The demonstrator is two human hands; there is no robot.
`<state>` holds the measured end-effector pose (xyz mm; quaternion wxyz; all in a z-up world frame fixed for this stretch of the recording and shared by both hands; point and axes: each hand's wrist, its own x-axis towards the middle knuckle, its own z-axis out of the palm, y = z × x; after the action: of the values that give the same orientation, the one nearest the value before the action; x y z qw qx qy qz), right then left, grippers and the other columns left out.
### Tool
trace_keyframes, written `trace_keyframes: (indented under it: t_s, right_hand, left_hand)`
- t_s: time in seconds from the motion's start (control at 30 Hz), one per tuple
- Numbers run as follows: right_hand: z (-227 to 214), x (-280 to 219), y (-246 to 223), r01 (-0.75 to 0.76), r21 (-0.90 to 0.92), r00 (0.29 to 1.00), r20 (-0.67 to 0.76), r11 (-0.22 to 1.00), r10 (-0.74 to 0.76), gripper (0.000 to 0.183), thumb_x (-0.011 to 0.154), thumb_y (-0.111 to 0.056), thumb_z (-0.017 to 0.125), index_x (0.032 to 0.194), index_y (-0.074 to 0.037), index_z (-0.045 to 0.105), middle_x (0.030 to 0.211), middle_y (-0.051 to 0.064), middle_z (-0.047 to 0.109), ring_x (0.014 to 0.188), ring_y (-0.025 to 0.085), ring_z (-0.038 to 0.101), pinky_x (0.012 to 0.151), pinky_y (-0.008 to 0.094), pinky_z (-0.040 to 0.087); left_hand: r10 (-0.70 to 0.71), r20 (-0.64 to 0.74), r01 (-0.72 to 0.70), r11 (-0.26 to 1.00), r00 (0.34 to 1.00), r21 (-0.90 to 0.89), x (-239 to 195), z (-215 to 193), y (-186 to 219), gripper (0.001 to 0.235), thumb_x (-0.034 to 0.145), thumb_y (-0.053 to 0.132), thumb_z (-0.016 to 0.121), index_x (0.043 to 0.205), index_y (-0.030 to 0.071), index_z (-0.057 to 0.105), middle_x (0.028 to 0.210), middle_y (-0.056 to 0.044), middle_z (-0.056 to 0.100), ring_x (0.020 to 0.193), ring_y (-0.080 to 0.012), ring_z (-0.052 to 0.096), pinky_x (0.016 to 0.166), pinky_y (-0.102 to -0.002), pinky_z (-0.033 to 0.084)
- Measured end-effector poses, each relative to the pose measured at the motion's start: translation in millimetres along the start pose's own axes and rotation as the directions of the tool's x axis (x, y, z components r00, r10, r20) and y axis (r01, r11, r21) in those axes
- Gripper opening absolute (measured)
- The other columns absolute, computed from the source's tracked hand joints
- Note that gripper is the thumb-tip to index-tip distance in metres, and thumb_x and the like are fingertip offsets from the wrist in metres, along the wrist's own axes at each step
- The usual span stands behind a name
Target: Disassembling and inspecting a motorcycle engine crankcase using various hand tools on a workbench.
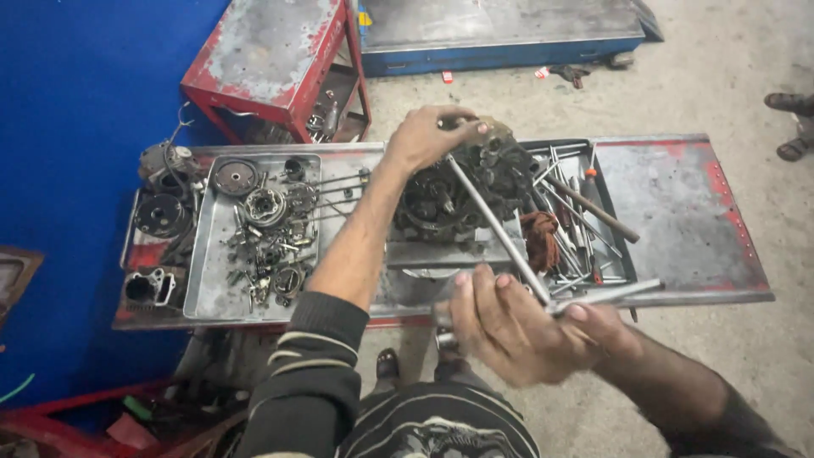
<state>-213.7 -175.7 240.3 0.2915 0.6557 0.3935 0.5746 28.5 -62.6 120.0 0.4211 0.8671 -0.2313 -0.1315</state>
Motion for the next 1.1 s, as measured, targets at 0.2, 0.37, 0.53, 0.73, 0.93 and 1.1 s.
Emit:
trace_keyframes:
  t_s: [0.2,0.37,0.53,0.73,0.93,1.1]
  right_hand:
    - [46,-82,-78,-0.332,0.431,0.808,-0.329,0.839,0.489,0.033,0.1,-0.055,0.044,0.113,-0.026,0.052,0.135,0.001,0.032,0.131,0.026,0.011,0.118,0.058,0.013]
    - [59,-78,-148,-0.346,0.82,0.417,-0.302,0.456,0.858,0.04,0.098,-0.059,0.035,0.115,-0.024,0.043,0.145,0.01,0.018,0.133,0.034,-0.001,0.111,0.061,0.015]
    - [49,-42,-137,-0.054,0.992,-0.026,0.116,-0.118,0.993,0.061,0.102,-0.055,0.026,0.081,-0.006,0.055,0.071,0.019,0.059,0.068,0.034,0.061,0.07,0.051,0.047]
    - [52,-30,-109,0.27,0.891,-0.066,0.396,-0.365,0.916,0.065,0.105,-0.046,0.015,0.057,-0.017,0.048,0.04,0.003,0.044,0.041,0.016,0.045,0.072,0.037,0.039]
    - [55,-14,-96,0.289,0.892,-0.157,0.402,-0.348,0.902,0.056,0.103,-0.044,0.02,0.059,-0.016,0.041,0.038,0.002,0.039,0.038,0.015,0.042,0.07,0.033,0.04]
    - [57,-11,-117,0.127,0.964,-0.332,0.264,-0.235,0.906,0.031,0.109,-0.025,0.04,0.131,-0.009,0.055,0.123,0.013,0.069,0.104,0.024,0.065,0.098,0.038,0.048]
  left_hand:
    - [0.033,-0.067,-0.036,0.998,0.997,-0.053,-9,5,2,0.048,0.081,0.063,0.062,0.115,0.03,0.072,0.117,-0.009,0.072,0.116,-0.0344,0.065,0.103,-0.051,0.048]
    - [0.051,-0.123,-0.057,0.997,0.991,-0.053,-14,9,-2,0.051,0.08,0.065,0.065,0.115,0.03,0.073,0.115,-0.009,0.073,0.112,-0.0339,0.067,0.102,-0.051,0.05]
    - [0.116,-0.206,-0.126,0.991,0.972,-0.04,-10,27,-28,0.054,0.083,0.068,0.062,0.118,0.028,0.071,0.116,-0.008,0.072,0.112,-0.0324,0.067,0.101,-0.049,0.051]
    - [0.502,-0.381,-0.523,0.85,0.776,0.055,-99,37,-7,0.026,0.104,0.03,0.051,0.11,0.012,0.069,0.109,-0.009,0.072,0.108,-0.0265,0.068,0.102,-0.043,0.049]
    - [0.852,-0.219,-0.716,0.519,0.475,0.467,-115,45,0,0.044,0.106,0.019,0.028,0.144,0.007,0.048,0.135,-0.011,0.06,0.127,-0.0229,0.059,0.112,-0.039,0.042]
    - [0.875,-0.352,-0.686,0.481,0.333,0.547,-107,44,-4,0.023,0.102,0.015,0.054,0.122,0.015,0.067,0.112,-0.002,0.073,0.102,-0.0165,0.072,0.089,-0.028,0.053]
